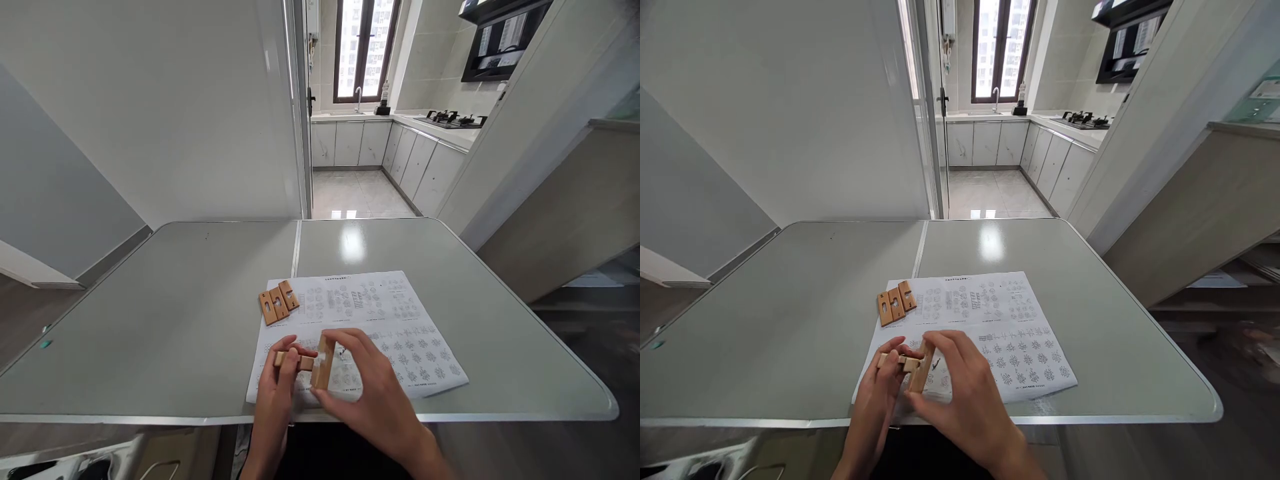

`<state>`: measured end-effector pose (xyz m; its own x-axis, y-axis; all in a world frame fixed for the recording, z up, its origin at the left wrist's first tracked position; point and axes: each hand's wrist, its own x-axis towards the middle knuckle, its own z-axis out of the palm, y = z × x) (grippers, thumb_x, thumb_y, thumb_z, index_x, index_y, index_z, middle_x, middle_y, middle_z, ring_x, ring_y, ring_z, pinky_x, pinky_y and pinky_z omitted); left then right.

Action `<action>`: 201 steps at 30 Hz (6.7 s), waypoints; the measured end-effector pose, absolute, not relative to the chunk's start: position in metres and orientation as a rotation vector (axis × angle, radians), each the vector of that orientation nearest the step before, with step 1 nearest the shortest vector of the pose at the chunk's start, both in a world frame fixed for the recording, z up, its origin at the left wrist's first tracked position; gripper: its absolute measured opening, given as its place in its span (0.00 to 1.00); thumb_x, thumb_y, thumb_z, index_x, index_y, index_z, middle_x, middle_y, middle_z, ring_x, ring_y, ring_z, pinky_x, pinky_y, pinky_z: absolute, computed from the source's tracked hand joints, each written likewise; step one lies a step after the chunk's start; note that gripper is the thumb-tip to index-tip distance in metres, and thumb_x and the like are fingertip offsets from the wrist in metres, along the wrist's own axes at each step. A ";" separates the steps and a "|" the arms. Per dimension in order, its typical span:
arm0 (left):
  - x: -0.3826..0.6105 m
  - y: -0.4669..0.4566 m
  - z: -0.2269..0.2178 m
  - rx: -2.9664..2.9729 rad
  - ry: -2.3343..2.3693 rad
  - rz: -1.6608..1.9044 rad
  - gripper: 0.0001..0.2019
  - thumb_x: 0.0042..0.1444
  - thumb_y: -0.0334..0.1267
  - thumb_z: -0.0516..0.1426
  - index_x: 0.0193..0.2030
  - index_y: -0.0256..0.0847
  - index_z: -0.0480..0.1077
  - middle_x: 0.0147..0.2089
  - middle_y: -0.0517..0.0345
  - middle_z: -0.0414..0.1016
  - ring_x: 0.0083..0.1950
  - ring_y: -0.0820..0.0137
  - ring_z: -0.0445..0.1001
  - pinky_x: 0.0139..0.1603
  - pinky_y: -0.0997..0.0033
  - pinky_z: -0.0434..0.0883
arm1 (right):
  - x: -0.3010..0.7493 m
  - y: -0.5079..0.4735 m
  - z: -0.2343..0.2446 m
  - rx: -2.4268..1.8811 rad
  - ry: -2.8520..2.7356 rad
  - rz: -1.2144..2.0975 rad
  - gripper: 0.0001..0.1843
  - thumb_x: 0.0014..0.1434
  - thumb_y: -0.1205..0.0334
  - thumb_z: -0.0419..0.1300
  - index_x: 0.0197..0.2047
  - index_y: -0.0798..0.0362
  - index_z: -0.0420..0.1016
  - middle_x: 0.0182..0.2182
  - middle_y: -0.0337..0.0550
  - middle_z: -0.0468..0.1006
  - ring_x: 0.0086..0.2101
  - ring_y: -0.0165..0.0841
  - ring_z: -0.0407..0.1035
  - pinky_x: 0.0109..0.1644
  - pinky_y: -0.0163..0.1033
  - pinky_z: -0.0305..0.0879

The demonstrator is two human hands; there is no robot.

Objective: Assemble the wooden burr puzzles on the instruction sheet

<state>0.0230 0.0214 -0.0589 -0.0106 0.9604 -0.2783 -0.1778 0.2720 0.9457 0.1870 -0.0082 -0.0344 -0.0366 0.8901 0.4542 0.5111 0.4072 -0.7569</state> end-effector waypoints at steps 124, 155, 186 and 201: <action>0.044 0.061 -0.078 2.314 1.249 0.321 0.25 0.71 0.45 0.50 0.71 0.39 0.62 0.50 0.41 0.81 0.52 0.51 0.80 0.53 0.55 0.72 | 0.224 -0.011 -0.091 -1.971 -1.480 0.596 0.10 0.68 0.52 0.56 0.38 0.47 0.71 0.30 0.39 0.81 0.28 0.38 0.76 0.32 0.39 0.62; 0.046 0.098 -0.080 2.421 0.989 0.300 0.31 0.52 0.55 0.68 0.59 0.45 0.69 0.56 0.51 0.72 0.41 0.62 0.80 0.40 0.61 0.77 | 0.240 -0.010 -0.107 -1.712 -1.796 0.715 0.19 0.73 0.59 0.50 0.62 0.46 0.73 0.41 0.43 0.78 0.35 0.36 0.76 0.39 0.39 0.70; -0.065 0.108 -0.079 1.924 1.979 0.600 0.33 0.50 0.63 0.62 0.56 0.41 0.73 0.56 0.46 0.73 0.54 0.51 0.78 0.52 0.54 0.76 | 0.239 -0.013 -0.110 -1.619 -1.513 0.777 0.23 0.72 0.43 0.50 0.44 0.48 0.80 0.34 0.45 0.83 0.31 0.37 0.74 0.35 0.40 0.68; -0.096 0.086 -0.088 1.929 1.745 0.816 0.35 0.55 0.63 0.61 0.65 0.46 0.67 0.53 0.51 0.72 0.32 0.68 0.73 0.37 0.62 0.77 | 0.242 -0.013 -0.113 -1.601 -1.516 0.844 0.23 0.72 0.43 0.51 0.46 0.49 0.80 0.36 0.46 0.83 0.34 0.39 0.76 0.40 0.42 0.71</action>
<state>-0.0955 0.0859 -0.0878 0.0441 0.9880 0.1477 0.7464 -0.1309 0.6525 0.2419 -0.0127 -0.1134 0.0763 0.9964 0.0368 0.4932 -0.0056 -0.8699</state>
